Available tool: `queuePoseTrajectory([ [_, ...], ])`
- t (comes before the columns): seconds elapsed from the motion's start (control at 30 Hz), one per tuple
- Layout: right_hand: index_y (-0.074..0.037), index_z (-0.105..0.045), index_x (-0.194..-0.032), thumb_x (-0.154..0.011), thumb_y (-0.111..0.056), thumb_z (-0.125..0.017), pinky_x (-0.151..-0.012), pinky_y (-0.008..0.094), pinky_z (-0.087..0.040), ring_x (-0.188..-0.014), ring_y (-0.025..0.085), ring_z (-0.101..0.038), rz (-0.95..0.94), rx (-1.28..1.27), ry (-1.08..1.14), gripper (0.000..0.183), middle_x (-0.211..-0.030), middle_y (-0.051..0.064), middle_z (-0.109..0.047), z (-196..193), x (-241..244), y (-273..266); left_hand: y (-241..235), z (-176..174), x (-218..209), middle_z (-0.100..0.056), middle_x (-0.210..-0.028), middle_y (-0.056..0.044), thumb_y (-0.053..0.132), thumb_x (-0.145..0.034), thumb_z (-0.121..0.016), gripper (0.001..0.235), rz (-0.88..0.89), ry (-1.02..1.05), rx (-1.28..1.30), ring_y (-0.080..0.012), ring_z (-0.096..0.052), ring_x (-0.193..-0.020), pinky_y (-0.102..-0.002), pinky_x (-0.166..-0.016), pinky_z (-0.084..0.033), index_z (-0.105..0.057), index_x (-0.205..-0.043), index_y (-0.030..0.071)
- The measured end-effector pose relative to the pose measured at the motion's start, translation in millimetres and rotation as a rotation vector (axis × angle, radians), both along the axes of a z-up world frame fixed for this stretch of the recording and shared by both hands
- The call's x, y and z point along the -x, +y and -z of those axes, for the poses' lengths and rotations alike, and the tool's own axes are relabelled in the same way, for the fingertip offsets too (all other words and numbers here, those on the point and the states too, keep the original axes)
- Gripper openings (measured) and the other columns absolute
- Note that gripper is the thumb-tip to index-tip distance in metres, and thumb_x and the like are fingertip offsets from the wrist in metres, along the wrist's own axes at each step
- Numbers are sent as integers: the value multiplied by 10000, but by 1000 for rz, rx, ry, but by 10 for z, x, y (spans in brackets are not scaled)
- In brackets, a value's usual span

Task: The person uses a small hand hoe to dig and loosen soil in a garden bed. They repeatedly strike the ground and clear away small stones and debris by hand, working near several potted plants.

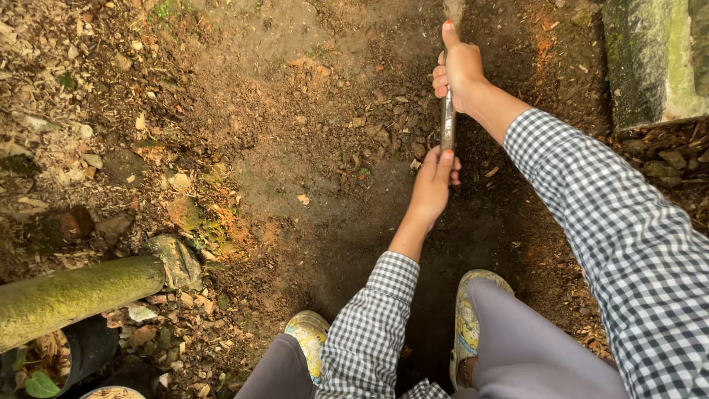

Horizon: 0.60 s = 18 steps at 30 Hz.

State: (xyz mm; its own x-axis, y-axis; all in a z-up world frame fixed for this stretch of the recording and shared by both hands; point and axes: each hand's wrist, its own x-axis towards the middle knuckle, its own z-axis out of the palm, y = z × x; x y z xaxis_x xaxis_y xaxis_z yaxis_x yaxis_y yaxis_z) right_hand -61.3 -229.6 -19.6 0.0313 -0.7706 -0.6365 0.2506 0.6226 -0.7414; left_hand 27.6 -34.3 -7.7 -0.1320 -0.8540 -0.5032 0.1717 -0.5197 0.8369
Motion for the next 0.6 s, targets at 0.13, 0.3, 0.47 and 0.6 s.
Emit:
queuePoseTrajectory([
  [0.13,-152,-407,-739,-1041,-614,-491,-351,247,-264,-416,54,-303,61,20,3,558,-571,-52,-361,23,70,72,84,60,61,-539,-913,-1,321,-1129,-398,345,-32,11,42,-114,-522,-805,-304,-774,-522,-513,-1255,21],
  [0.3,-135,-413,-732,-1011,-631,-494,-355,248,-281,-405,61,-315,56,-102,-49,575,-558,-44,-346,-45,135,91,99,86,74,-555,-925,-3,331,-1102,-415,336,38,29,12,-111,-532,-815,-299,-780,-522,-510,-1260,50],
  [0.47,-145,-419,-759,-1028,-626,-523,-368,247,-255,-431,57,-311,24,-29,6,561,-584,-44,-374,-83,170,244,196,133,153,-574,-944,-29,325,-1111,-435,351,67,72,14,-135,-552,-821,-315,-786,-531,-490,-1266,14],
  [0.6,-128,-405,-749,-1024,-622,-529,-354,256,-257,-418,67,-316,-1,-57,91,579,-572,-32,-370,-157,161,402,269,164,160,-608,-951,-40,305,-1095,-449,349,129,100,-60,-134,-589,-853,-312,-815,-535,-480,-1306,29],
])
